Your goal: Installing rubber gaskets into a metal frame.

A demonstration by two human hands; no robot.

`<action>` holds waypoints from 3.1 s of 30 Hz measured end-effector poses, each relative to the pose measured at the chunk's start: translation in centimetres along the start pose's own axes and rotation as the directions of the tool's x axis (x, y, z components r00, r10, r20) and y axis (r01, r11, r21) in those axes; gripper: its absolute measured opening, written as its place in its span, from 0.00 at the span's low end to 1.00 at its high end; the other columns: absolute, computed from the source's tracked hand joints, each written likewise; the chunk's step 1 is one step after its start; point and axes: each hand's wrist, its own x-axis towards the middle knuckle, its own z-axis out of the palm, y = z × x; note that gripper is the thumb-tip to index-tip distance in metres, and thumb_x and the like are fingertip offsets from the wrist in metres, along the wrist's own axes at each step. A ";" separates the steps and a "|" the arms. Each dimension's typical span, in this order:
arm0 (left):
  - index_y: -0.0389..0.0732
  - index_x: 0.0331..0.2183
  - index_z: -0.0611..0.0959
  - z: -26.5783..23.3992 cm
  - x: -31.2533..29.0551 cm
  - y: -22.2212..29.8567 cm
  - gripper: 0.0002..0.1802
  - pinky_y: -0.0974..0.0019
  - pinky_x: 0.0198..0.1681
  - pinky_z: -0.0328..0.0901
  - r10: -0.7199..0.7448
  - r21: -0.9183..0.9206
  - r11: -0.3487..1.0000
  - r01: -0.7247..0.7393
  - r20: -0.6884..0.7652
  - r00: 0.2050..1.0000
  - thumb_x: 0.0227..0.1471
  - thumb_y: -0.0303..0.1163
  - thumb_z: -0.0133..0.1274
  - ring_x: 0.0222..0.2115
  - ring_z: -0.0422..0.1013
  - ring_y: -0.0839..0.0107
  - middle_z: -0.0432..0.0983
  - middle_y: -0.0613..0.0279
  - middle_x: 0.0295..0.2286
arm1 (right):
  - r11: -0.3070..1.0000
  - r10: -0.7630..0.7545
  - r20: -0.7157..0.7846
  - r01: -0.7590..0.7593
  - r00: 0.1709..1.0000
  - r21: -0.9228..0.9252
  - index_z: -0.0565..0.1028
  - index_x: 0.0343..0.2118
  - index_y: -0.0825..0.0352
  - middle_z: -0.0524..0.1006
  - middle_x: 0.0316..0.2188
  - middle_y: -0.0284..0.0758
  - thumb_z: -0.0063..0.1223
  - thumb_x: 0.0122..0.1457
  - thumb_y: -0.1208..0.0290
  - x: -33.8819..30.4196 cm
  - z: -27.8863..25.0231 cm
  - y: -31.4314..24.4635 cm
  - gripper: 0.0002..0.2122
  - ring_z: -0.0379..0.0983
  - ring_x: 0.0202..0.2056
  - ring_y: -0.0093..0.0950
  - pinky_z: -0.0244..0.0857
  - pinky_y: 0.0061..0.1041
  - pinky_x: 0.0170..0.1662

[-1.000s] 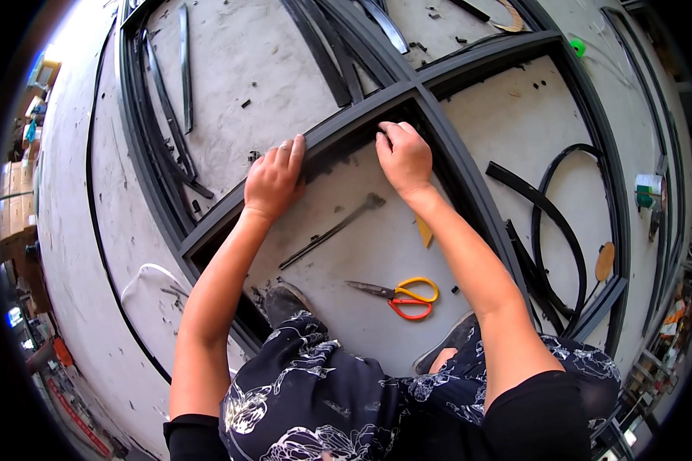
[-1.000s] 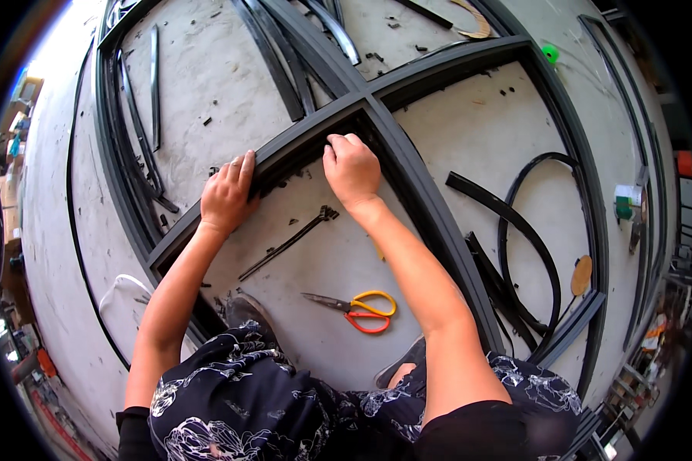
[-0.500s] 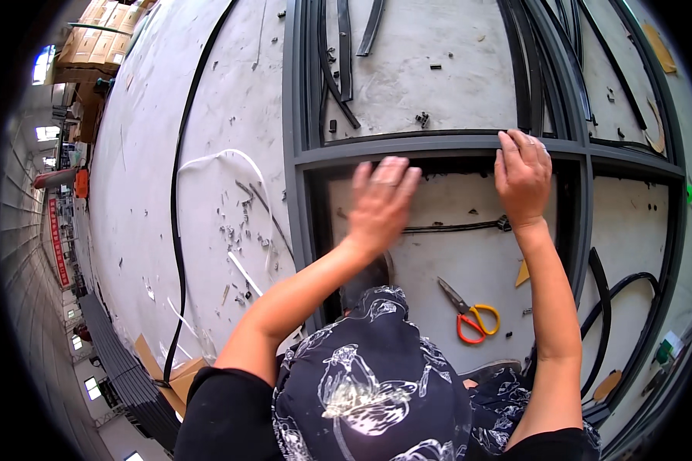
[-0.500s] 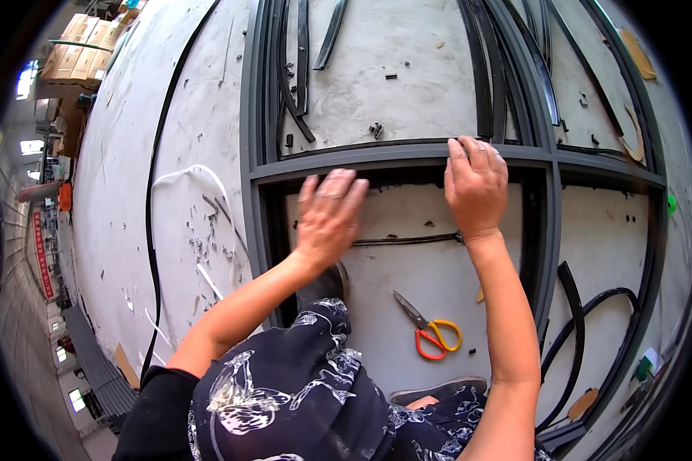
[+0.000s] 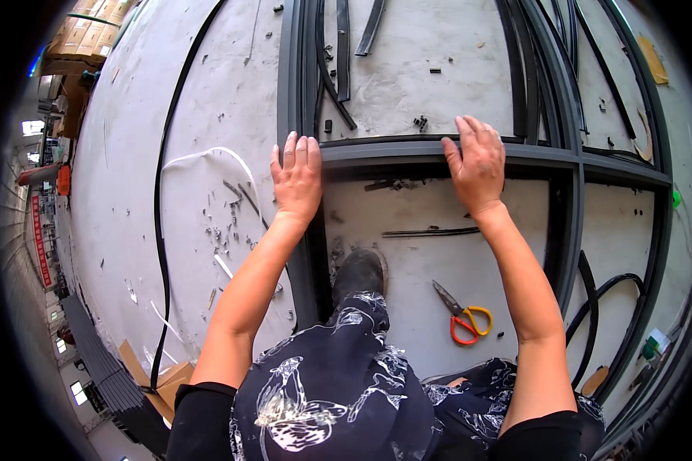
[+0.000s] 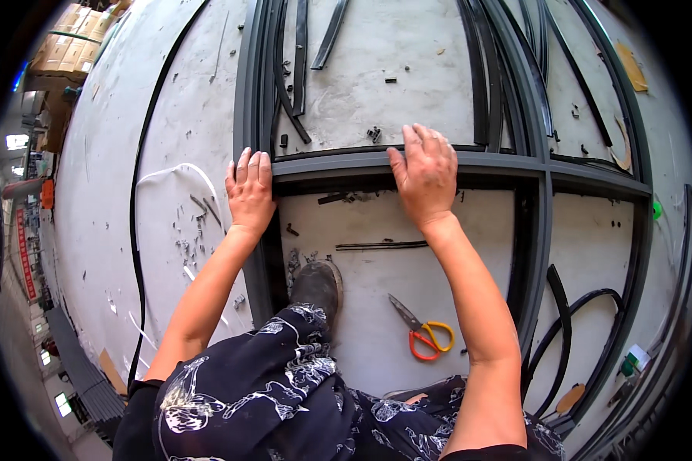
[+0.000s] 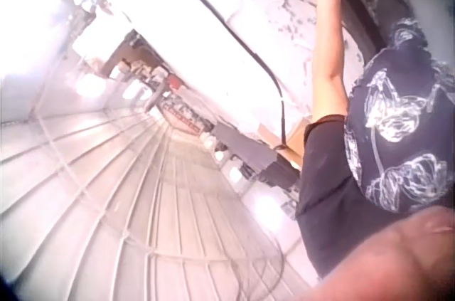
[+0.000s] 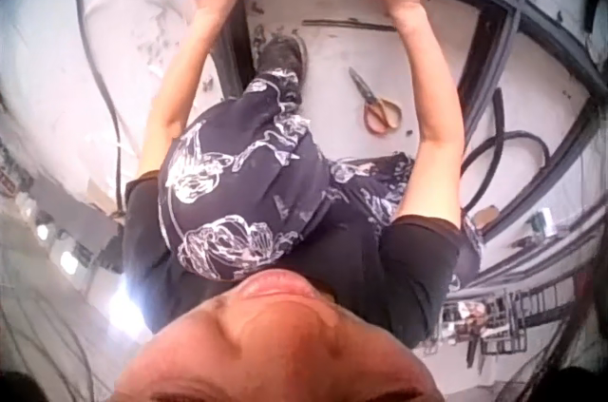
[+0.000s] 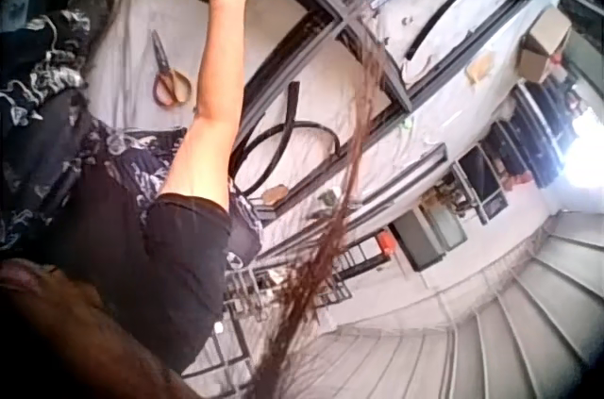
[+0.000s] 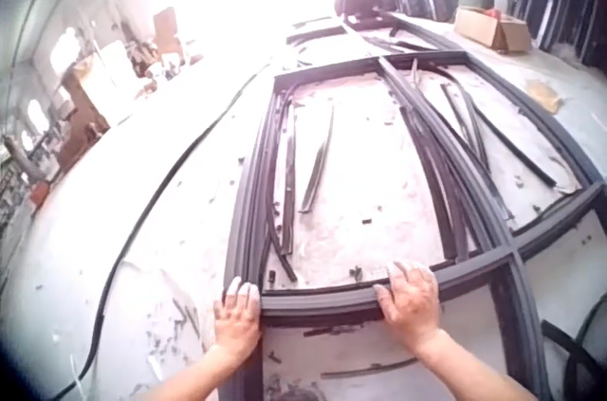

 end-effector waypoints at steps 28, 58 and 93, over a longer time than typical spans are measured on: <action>0.37 0.48 0.75 1.6 5.7 10.4 0.25 0.60 0.49 0.63 0.342 -0.212 0.858 -0.468 -0.443 0.829 0.47 0.37 0.50 0.45 0.72 0.65 0.75 0.58 0.44 | 0.893 -0.419 0.044 0.421 0.907 -0.159 0.70 0.54 0.58 0.72 0.50 0.32 0.47 0.55 0.70 -2.5 2.4 0.6 0.21 0.68 0.52 0.26 0.53 0.42 0.59; 0.40 0.50 0.73 1.5 5.0 12.3 0.31 0.58 0.53 0.58 0.209 -0.228 0.929 -0.291 -0.323 0.923 0.48 0.49 0.53 0.47 0.69 0.61 0.73 0.57 0.43 | 0.981 -0.178 -0.059 0.173 0.982 -0.083 0.76 0.35 0.60 0.76 0.36 0.31 0.43 0.55 0.65 -2.3 4.8 -1.0 0.10 0.71 0.44 0.30 0.53 0.44 0.55; 0.39 0.55 0.69 -6.0 2.9 15.0 0.35 0.57 0.59 0.53 0.254 -0.337 0.890 -0.308 -0.197 0.947 0.42 0.31 0.59 0.54 0.62 0.57 0.67 0.52 0.51 | 0.768 0.560 0.667 -0.007 0.490 -0.640 0.76 0.29 0.64 0.76 0.29 0.39 0.61 0.47 0.66 -21.6 -36.5 20.9 0.09 0.74 0.38 0.39 0.70 0.38 0.41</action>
